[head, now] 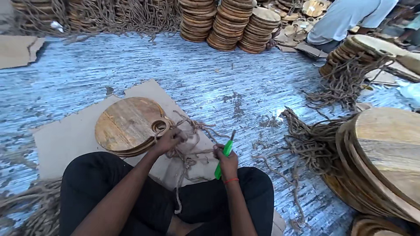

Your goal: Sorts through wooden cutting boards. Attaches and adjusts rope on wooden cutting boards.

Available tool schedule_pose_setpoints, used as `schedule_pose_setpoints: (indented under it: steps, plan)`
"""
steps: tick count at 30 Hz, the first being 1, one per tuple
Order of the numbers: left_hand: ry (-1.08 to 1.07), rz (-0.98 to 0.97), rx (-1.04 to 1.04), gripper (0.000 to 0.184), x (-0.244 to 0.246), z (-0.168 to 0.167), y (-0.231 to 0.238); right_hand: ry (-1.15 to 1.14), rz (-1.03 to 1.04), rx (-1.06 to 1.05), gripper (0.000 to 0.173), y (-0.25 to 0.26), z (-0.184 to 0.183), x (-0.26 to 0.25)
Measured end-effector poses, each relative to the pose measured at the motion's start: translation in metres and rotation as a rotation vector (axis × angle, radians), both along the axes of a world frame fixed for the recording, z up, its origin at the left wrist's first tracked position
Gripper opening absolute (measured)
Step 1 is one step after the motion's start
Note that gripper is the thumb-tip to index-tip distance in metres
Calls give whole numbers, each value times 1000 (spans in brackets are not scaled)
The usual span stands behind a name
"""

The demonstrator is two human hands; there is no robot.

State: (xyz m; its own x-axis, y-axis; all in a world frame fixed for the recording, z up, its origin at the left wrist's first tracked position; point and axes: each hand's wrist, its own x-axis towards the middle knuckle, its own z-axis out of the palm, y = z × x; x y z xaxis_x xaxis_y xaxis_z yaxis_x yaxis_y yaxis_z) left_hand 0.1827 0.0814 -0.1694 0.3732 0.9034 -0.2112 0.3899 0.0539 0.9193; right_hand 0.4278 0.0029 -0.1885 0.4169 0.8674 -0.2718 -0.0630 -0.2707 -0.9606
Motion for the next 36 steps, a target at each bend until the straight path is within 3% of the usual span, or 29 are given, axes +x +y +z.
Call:
schedule_pose_setpoints:
  steps: [2,4,7,10,12,15,17,19,21,24,28,31,33,36]
  plan:
    - [-197,232,32,16,-8,14,0,-97,-60,-30,16,5,0,21]
    - [-280,321,74,14,-18,31,-4,-191,-116,-77,19,7,-4,42]
    - [-190,225,187,14,-34,43,-12,-297,-299,-116,40,11,-15,57]
    - [116,-19,228,14,-44,30,-17,-423,-319,-113,59,10,-14,48]
    - [220,-121,138,14,-42,20,-16,-445,-199,-94,50,3,-14,26]
    - [15,106,26,18,-30,25,-19,-366,248,-250,40,-7,-22,-15]
    - [-230,395,12,17,-30,28,-9,-426,486,-389,45,-5,-23,-45]
    - [-491,613,37,11,-38,27,0,-574,638,-500,63,-4,-21,-70]
    - [-667,751,31,12,-47,30,3,-713,770,-596,72,-4,-24,-84]
    - [-734,823,-12,20,-47,34,3,-760,800,-638,68,-2,-26,-84]
    - [-539,647,-60,26,-31,32,-8,-372,418,-322,39,0,-24,-50]
    - [-292,307,20,27,-17,25,-16,-128,209,-56,26,1,3,-15]
    - [-149,26,140,36,-5,9,-18,-23,262,45,21,1,18,4]
    - [-27,-239,185,58,23,-3,-27,-34,494,91,21,4,22,15]
